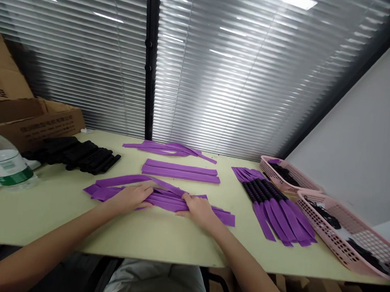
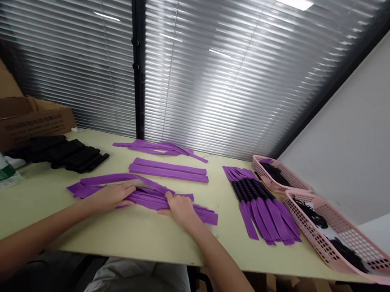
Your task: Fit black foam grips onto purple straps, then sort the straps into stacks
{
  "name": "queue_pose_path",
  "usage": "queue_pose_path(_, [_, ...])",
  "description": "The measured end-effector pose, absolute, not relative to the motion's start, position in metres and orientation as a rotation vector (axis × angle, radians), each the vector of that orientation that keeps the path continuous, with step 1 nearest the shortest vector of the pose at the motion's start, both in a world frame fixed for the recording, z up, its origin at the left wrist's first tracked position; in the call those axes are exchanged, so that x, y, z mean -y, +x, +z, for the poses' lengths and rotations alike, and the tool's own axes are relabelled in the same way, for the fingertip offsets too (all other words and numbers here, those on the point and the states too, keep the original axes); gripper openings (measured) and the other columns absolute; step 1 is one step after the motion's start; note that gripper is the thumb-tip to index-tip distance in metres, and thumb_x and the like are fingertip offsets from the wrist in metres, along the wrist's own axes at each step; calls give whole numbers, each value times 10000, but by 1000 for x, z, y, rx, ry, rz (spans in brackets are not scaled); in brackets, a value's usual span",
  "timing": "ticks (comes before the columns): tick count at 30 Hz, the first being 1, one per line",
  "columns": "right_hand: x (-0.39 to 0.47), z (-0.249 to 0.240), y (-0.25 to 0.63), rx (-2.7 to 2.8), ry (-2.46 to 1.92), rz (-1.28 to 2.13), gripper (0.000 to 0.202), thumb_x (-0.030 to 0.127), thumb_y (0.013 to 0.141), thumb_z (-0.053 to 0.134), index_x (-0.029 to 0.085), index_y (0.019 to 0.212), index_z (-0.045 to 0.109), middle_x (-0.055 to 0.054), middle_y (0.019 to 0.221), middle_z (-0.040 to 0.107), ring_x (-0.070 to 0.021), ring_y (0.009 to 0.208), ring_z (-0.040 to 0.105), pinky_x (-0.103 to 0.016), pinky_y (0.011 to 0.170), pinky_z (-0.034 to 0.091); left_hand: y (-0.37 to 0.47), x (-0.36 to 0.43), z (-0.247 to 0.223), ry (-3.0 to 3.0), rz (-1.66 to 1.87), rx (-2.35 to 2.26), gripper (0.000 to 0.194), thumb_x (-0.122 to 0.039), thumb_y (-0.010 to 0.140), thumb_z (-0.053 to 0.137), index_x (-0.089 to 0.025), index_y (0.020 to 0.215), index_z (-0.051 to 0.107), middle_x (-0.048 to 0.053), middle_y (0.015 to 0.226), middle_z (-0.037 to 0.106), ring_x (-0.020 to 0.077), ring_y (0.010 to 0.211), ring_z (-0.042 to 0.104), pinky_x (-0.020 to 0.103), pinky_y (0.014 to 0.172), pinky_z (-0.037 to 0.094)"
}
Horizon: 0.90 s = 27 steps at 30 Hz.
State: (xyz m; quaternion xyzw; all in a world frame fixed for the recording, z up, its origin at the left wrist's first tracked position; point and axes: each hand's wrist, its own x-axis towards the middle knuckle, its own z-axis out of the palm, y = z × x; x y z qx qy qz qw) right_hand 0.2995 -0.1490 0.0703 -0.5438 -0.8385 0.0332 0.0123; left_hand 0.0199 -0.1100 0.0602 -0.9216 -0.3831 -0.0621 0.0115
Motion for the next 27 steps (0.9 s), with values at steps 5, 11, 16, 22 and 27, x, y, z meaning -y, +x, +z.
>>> queue_pose_path(5, [107,96,293,2542,-1399,421,597,709,808,492,193,1091,590,-78,988,682,-234,824,640,-292,635,456,1,69,115,-2963,-114,1282,543,-650,875,400,-163,1008,599,104,998,637,246,915,609,328,798,455])
queue_pose_path(11, [58,75,266,2487,-1493,736,691,707,784,523,152,1188,595,-114,1093,670,-238,885,640,-306,706,488,-11,2,107,-3024,194,1461,590,-613,790,560,-200,1211,572,118,1143,632,266,1023,596,326,840,452])
queue_pose_path(16, [68,57,256,2543,-1600,451,649,712,770,533,178,1132,605,-111,1050,666,-273,903,635,-348,716,495,-16,4,71,-3003,230,1412,586,-545,755,641,-161,1195,589,141,1182,618,275,1107,567,328,911,435])
queue_pose_path(22, [80,63,253,2535,-1628,361,638,672,795,546,149,1160,517,-153,1111,608,-261,900,630,-343,689,498,-17,25,75,-2957,107,1338,428,-473,802,627,-143,1074,623,138,1107,634,259,1036,593,328,895,440])
queue_pose_path(27, [100,68,254,2517,-1639,153,627,683,812,514,163,1159,465,-120,965,659,-258,829,642,-318,621,480,-17,65,89,-2815,4,1335,340,-488,847,565,-189,988,644,99,991,655,250,938,618,319,795,462])
